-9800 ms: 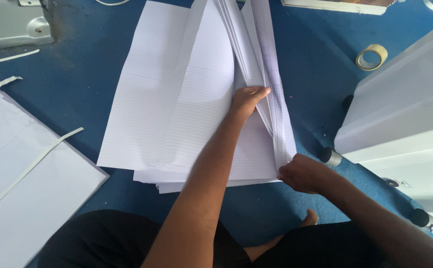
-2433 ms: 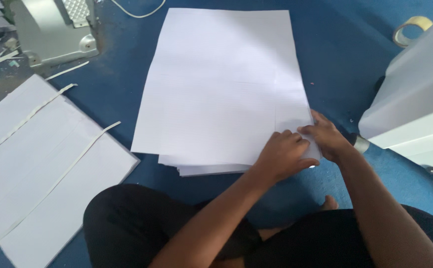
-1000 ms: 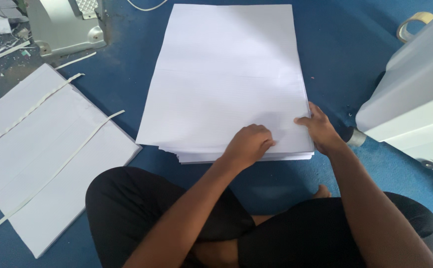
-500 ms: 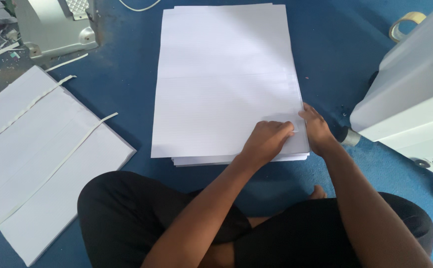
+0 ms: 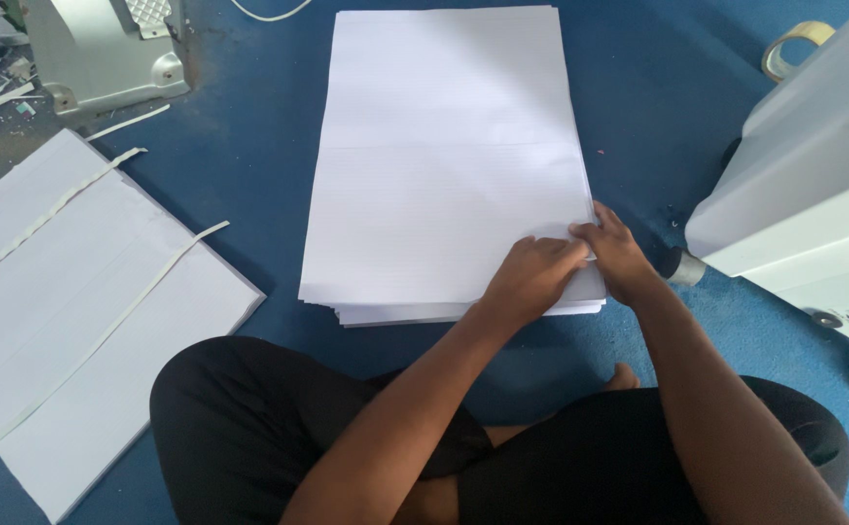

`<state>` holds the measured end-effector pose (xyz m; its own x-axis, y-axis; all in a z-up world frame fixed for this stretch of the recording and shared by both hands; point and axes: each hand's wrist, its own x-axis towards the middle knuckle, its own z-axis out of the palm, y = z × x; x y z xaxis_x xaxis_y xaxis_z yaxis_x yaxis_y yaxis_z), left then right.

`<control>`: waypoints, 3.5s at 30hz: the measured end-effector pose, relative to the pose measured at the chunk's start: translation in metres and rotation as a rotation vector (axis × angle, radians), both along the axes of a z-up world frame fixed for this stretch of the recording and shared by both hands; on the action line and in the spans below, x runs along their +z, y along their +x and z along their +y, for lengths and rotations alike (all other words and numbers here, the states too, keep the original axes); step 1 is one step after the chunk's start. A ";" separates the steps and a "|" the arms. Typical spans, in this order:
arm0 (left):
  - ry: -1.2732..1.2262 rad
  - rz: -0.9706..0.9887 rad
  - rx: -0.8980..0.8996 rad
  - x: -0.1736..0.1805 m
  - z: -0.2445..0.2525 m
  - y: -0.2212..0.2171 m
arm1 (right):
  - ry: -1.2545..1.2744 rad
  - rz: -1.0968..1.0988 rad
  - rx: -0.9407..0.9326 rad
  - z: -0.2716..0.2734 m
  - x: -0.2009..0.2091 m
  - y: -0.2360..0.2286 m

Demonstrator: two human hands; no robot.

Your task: The person folds a stack of lined paper sheets in half lengthwise, aligns the edges, and presses the crease. They then lift the folded stack, fan it open to check alignment, and place it back down.

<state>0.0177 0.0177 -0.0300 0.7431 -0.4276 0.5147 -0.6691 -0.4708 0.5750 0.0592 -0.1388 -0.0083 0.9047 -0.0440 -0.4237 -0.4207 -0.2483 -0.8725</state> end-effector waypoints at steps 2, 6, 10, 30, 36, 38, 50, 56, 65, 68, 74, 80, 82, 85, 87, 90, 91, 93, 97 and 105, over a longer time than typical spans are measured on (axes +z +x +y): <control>-0.039 -0.058 0.018 0.000 -0.001 -0.004 | -0.002 0.015 -0.006 -0.003 -0.003 0.001; -0.013 -0.001 -0.003 0.009 -0.001 -0.006 | 0.055 0.044 -0.028 -0.006 -0.005 0.002; -0.132 -0.042 0.000 0.023 0.004 -0.011 | 0.046 0.075 -0.024 -0.007 -0.001 0.003; -2.097 1.237 0.480 0.000 0.064 -0.052 | 0.079 0.105 -0.088 0.004 0.054 -0.006; -2.122 0.970 0.730 0.023 0.150 -0.043 | -0.002 0.181 -0.089 0.001 0.054 -0.004; -2.058 0.918 0.675 0.039 0.173 -0.046 | 0.045 0.184 -0.077 -0.001 0.049 -0.004; -1.324 1.291 0.734 0.017 0.277 -0.001 | -0.076 0.161 0.068 -0.026 -0.015 0.007; -0.460 1.158 0.810 -0.005 0.273 0.006 | -0.222 0.021 0.077 -0.012 -0.031 0.008; -0.087 0.776 0.790 -0.026 0.266 0.006 | -0.847 0.005 0.103 0.022 -0.011 -0.009; 0.103 0.689 0.857 -0.033 0.260 0.015 | -0.878 0.068 0.126 0.028 -0.008 -0.009; -0.276 0.620 0.800 -0.015 0.256 0.005 | -0.595 0.035 0.077 0.018 0.008 -0.006; -0.549 1.039 0.764 0.011 0.262 0.013 | 0.210 0.232 -0.292 0.022 0.061 -0.028; -0.560 1.077 0.752 0.011 0.262 0.016 | 0.378 0.160 -0.342 0.038 0.075 -0.046; -0.553 1.123 0.735 0.007 0.263 0.020 | 0.494 0.100 -0.361 0.065 0.085 -0.074; -0.563 1.146 0.705 0.004 0.263 0.023 | 0.512 0.035 -0.310 0.078 0.084 -0.086; -0.579 1.168 0.653 -0.001 0.265 0.025 | 0.555 -0.060 -0.288 0.097 0.064 -0.095; -0.569 1.167 0.647 -0.003 0.264 0.026 | 0.594 -0.058 -0.366 0.101 0.056 -0.095; -0.549 1.184 0.668 -0.007 0.265 0.025 | 0.633 -0.040 -0.446 0.110 0.035 -0.100; -0.536 1.199 0.702 -0.013 0.265 0.027 | 0.708 -0.038 -0.441 0.134 -0.002 -0.108; -0.674 1.167 0.619 -0.012 0.259 0.025 | 0.524 0.055 -0.423 0.176 0.014 -0.099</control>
